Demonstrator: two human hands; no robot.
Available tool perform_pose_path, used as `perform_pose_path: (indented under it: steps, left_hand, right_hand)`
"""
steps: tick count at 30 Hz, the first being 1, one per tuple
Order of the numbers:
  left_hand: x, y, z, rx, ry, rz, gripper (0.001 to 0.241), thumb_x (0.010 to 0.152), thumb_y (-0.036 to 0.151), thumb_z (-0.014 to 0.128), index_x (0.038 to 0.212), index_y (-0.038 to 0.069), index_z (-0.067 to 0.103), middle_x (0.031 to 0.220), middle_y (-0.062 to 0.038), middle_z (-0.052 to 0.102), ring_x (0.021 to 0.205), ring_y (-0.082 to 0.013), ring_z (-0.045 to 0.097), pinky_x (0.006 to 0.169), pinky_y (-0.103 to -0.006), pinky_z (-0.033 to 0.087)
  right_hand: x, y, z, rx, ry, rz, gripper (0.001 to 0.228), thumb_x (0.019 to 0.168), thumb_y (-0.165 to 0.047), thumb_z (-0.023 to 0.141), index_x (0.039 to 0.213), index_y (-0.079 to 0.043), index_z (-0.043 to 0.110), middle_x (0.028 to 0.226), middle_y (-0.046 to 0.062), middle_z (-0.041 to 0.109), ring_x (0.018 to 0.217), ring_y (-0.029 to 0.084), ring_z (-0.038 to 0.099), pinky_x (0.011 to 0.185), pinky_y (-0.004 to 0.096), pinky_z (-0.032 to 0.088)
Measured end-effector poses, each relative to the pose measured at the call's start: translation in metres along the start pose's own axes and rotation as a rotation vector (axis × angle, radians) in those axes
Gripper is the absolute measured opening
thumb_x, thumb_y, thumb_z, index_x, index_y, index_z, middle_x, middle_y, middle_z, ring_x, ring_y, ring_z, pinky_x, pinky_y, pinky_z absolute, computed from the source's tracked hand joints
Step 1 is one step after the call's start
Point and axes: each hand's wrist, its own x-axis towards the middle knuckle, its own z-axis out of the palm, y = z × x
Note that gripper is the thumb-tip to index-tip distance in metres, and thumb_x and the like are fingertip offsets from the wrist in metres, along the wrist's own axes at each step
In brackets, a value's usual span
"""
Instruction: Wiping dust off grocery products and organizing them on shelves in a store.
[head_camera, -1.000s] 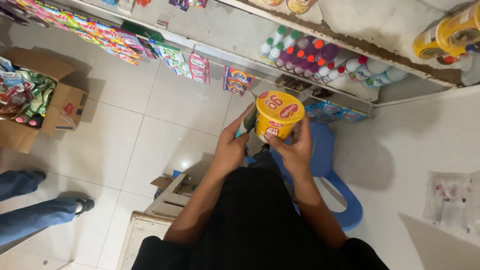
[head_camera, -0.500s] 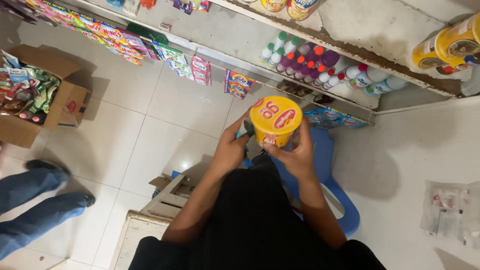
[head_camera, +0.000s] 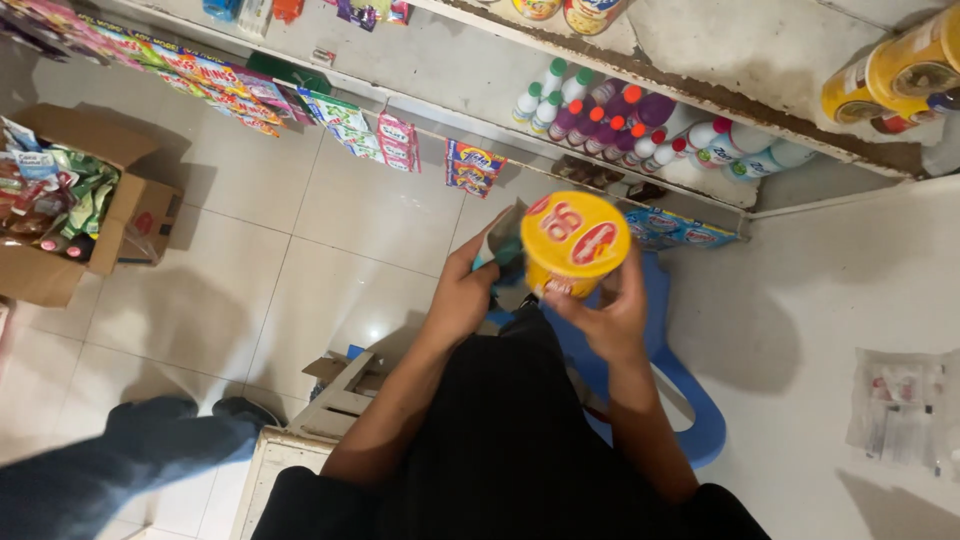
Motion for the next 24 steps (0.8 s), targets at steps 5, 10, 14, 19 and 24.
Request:
perform_pose_path:
  steps: [5,10,14,19,24]
  left_hand:
    - [0.001,0.000,0.002,0.010,-0.014,0.004,0.070,0.078,-0.014,0.046,0.146,-0.001,0.053,0.147,-0.024,0.055,0.141,-0.0305,0.043,0.119,-0.0511,0.034]
    - [0.000,0.013,-0.005,0.031,-0.027,-0.015,0.073,0.075,-0.013,0.048,0.146,0.000,0.054,0.146,-0.022,0.057,0.141,-0.0316,0.044,0.120,-0.0496,0.033]
    - [0.000,0.005,-0.013,0.002,0.004,-0.058,0.071,0.074,-0.008,0.048,0.144,0.002,0.058,0.140,-0.019,0.062,0.137,-0.0302,0.050,0.117,-0.0495,0.037]
    - [0.000,-0.027,-0.019,-0.022,0.093,-0.117,0.071,0.074,-0.007,0.049,0.142,0.005,0.061,0.131,-0.017,0.068,0.126,-0.0252,0.058,0.110,-0.0457,0.043]
    - [-0.002,0.019,-0.005,0.026,0.049,-0.086,0.069,0.078,-0.010,0.047,0.145,-0.001,0.055,0.143,-0.027,0.058,0.138,-0.0331,0.047,0.116,-0.0514,0.037]
  right_hand:
    - [-0.006,0.016,0.004,0.000,-0.050,0.019,0.091,0.062,-0.003,0.096,0.140,-0.003,0.049,0.125,0.009,0.063,0.120,0.015,0.057,0.106,0.036,0.045]
    - [0.003,0.003,0.019,-0.073,0.019,0.001,0.088,0.065,-0.005,0.096,0.139,-0.003,0.049,0.126,0.011,0.059,0.119,0.017,0.057,0.107,0.037,0.044]
    - [0.009,0.010,0.011,-0.188,0.048,-0.060,0.090,0.066,-0.007,0.097,0.141,-0.003,0.048,0.124,0.012,0.052,0.119,0.019,0.056,0.107,0.039,0.042]
    - [0.005,-0.001,0.019,-0.060,-0.021,-0.058,0.094,0.063,-0.006,0.098,0.142,-0.002,0.047,0.128,0.010,0.051,0.124,0.017,0.054,0.110,0.035,0.040]
    - [0.005,0.002,0.026,-0.041,-0.052,-0.044,0.095,0.063,-0.004,0.098,0.142,0.001,0.046,0.130,0.009,0.052,0.124,0.016,0.052,0.110,0.034,0.041]
